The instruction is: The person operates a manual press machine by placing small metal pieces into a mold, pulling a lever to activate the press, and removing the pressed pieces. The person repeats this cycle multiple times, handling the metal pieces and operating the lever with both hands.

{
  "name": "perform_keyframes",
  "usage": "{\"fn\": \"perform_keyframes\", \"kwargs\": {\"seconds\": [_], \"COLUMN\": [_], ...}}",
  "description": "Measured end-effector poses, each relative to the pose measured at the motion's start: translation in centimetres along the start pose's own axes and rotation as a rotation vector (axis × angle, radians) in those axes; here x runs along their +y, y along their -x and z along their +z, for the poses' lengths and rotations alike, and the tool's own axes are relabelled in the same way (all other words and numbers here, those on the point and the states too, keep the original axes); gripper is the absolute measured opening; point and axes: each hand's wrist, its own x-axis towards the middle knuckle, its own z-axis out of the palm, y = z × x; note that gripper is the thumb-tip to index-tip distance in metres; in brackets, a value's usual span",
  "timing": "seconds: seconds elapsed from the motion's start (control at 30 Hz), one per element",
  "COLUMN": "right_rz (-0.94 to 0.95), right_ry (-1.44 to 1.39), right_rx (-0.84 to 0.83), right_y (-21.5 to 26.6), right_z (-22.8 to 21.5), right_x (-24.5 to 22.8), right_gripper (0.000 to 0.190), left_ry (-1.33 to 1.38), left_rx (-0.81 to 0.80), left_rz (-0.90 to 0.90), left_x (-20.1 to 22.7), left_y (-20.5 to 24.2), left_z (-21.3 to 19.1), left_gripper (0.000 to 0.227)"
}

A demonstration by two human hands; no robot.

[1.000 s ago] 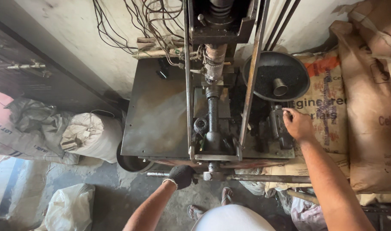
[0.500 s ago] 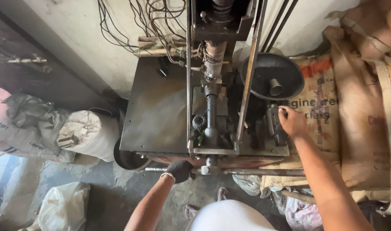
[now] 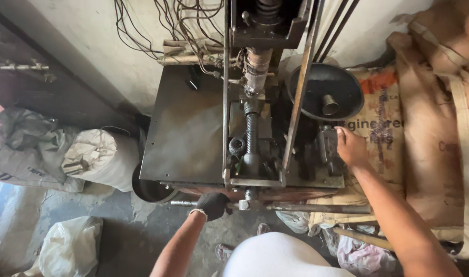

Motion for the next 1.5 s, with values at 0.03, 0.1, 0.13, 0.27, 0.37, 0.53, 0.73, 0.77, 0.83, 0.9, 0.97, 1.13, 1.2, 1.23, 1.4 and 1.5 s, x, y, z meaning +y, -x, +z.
{"fn": "perform_keyframes", "kwargs": {"seconds": [0.03, 0.1, 0.13, 0.27, 0.37, 0.53, 0.73, 0.77, 0.83, 0.9, 0.97, 1.13, 1.2, 1.23, 1.4, 1.5], "right_rz": [0.013, 0.043, -0.040, -0.203, -0.073, 0.103, 0.087, 0.108, 0.149, 0.317, 0.231, 0.460, 0.442, 0.430, 0.487, 0.441], "right_ry": [-0.003, -0.008, -0.029, -0.055, -0.048, -0.195, 0.466, 0.348, 0.114, -0.139, -0.233, -0.525, -0.584, -0.614, -0.563, -0.465], "right_rx": [-0.013, -0.043, 0.007, 0.182, 0.130, -0.282, -0.604, -0.599, -0.577, -0.458, -0.323, -0.290, -0.256, -0.238, -0.263, -0.290], "right_y": [0.1, 0.3, 0.4, 0.5, 1.2, 0.1, 1.1, 2.0, 3.6, 5.1, 6.1, 8.2, 8.6, 8.6, 8.4, 8.5], "right_z": [-0.2, -0.5, -0.5, -0.3, -0.5, -1.5, 0.2, 0.5, 1.1, 1.3, 1.4, 1.8, 1.8, 1.8, 1.6, 1.0], "right_x": [-0.2, -0.4, -0.5, -0.6, -0.7, 0.0, 7.2, 8.5, 10.5, 11.4, 11.6, 10.9, 10.6, 10.4, 9.4, 9.0], "right_gripper": [0.029, 0.030, 0.029, 0.028, 0.030, 0.041, 0.056, 0.052, 0.047, 0.050, 0.051, 0.057, 0.056, 0.056, 0.050, 0.053], "left_ry": [-0.008, -0.022, -0.011, -0.006, 0.023, -0.084, -0.044, -0.096, -0.139, -0.120, -0.086, -0.068, -0.020, -0.004, 0.030, -0.082], "left_rx": [0.036, 0.105, 0.110, 0.153, 0.130, 0.216, 0.368, 0.362, 0.373, 0.411, 0.400, 0.419, 0.386, 0.390, 0.395, 0.257], "left_rz": [0.034, 0.101, 0.092, 0.077, 0.065, 0.107, 0.125, 0.133, 0.158, 0.193, 0.164, 0.180, 0.185, 0.175, 0.215, 0.195], "left_x": [0.1, 0.1, 0.2, 0.0, -0.7, -1.7, -1.9, -1.8, -1.6, -1.4, -1.1, -1.3, -1.1, -1.0, -1.8, -4.6], "left_y": [0.1, 0.5, 0.5, 0.1, -0.7, -1.2, -1.4, -1.3, -1.1, -0.9, -0.8, -0.4, -0.2, -0.2, 0.1, 0.2], "left_z": [-0.1, -0.2, -0.3, -0.3, 0.5, 2.5, 3.2, 3.1, 3.0, 2.7, 2.6, 2.4, 2.2, 2.1, 1.8, 1.0], "left_gripper": [0.028, 0.024, 0.022, 0.017, 0.020, 0.021, 0.022, 0.021, 0.020, 0.021, 0.023, 0.023, 0.025, 0.024, 0.030, 0.025]}}
